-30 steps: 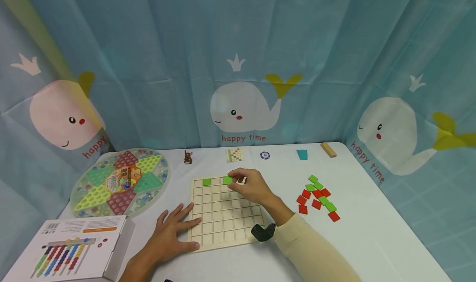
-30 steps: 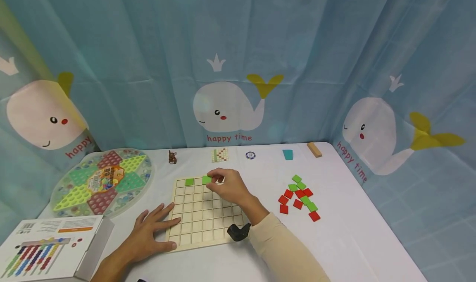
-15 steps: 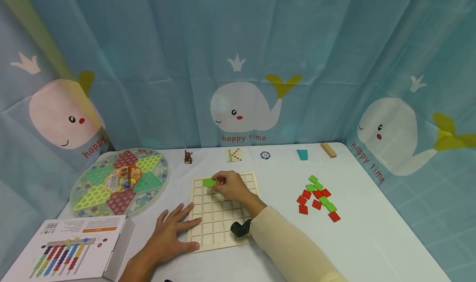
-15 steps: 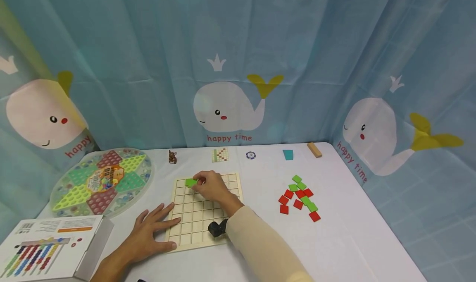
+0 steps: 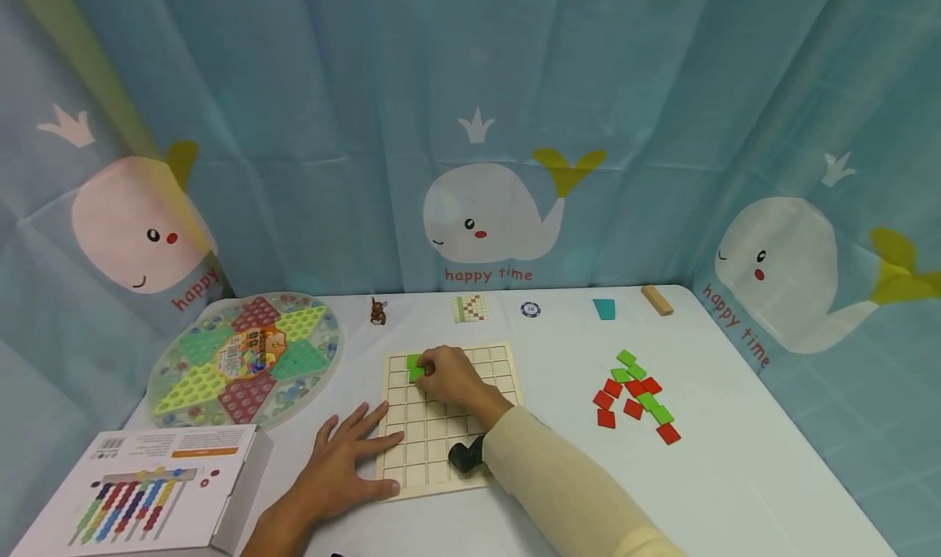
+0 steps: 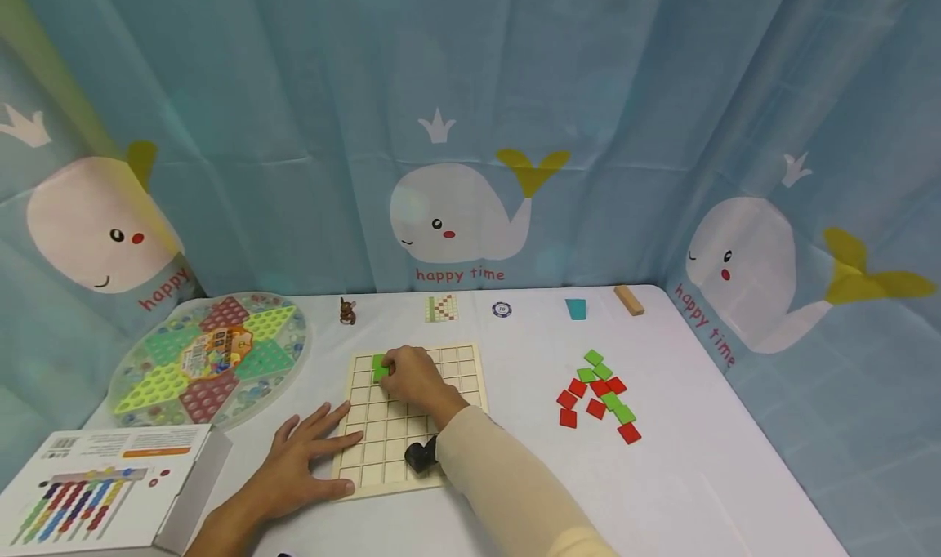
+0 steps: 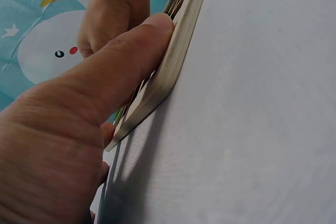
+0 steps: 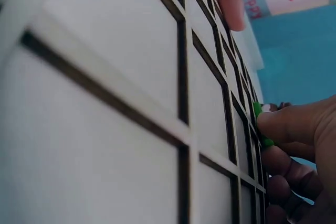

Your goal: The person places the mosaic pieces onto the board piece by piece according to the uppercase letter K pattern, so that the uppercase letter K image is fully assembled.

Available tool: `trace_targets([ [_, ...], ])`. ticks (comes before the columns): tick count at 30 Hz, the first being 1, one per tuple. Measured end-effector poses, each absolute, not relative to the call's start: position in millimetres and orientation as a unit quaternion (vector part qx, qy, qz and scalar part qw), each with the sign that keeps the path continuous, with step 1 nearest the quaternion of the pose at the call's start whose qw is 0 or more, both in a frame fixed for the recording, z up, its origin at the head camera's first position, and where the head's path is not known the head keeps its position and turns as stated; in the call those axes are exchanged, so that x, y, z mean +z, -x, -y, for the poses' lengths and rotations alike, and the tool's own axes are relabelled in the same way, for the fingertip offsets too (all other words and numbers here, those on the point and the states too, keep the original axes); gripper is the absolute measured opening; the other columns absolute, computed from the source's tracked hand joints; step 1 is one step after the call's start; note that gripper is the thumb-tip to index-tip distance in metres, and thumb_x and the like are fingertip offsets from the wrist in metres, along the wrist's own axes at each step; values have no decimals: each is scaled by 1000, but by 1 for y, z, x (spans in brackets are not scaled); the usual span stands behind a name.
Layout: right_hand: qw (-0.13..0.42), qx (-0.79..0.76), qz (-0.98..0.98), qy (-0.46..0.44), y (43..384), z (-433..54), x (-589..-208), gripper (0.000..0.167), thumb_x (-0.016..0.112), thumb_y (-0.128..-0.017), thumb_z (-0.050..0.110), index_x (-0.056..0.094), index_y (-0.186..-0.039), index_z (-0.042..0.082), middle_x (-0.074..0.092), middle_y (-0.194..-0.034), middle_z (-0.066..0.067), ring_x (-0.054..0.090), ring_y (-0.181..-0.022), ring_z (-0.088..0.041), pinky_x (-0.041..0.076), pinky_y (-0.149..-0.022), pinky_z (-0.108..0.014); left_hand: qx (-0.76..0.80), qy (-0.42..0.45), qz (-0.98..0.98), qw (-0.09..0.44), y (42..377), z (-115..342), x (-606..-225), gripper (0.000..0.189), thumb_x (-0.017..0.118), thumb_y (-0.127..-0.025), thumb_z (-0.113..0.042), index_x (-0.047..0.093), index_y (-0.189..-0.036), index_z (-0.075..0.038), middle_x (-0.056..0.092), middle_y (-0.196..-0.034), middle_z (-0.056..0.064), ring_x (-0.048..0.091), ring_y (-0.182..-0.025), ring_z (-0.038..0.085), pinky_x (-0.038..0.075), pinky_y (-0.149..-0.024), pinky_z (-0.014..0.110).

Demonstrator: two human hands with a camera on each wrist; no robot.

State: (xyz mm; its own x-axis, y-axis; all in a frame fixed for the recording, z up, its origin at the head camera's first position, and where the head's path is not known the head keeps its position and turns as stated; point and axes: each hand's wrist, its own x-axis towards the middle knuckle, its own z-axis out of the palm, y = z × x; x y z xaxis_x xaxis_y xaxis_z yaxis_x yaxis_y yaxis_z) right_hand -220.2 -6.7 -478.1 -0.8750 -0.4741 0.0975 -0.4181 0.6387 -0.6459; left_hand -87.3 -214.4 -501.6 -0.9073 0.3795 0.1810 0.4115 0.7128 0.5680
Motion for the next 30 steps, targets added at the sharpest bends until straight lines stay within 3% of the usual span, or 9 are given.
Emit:
trace_targets([
  [11, 54, -373, -888, 262, 217, 1, -475, 21, 70, -86, 12, 73, -106, 6, 60, -86, 6, 53, -75, -8, 47, -66, -23, -305, 209, 929, 22, 86, 214, -500, 67, 71, -71, -67, 69, -124, -26, 38, -150, 6, 25, -138, 41, 5, -103, 65],
  [20, 32, -404, -865, 297, 202, -33, -428, 30, 71, -88, 17, 68, -117, 8, 64, -101, -5, 52, -86, -15, 46, -72, -30, -311, 209, 927, 20, 86, 213, -500, 67, 72, -71, -65, 69, -124, -25, 38, -150, 6, 25, -138, 41, 4, -103, 65],
  [30, -23, -415, -850, 325, 168, -90, -382, 38, 75, -85, 17, 66, -122, 13, 60, -106, 6, 51, -90, -15, 48, -72, -36, -312, 200, 929, 10, 86, 213, -500, 68, 73, -69, -66, 69, -124, -25, 37, -151, 5, 24, -139, 40, 4, -104, 64],
])
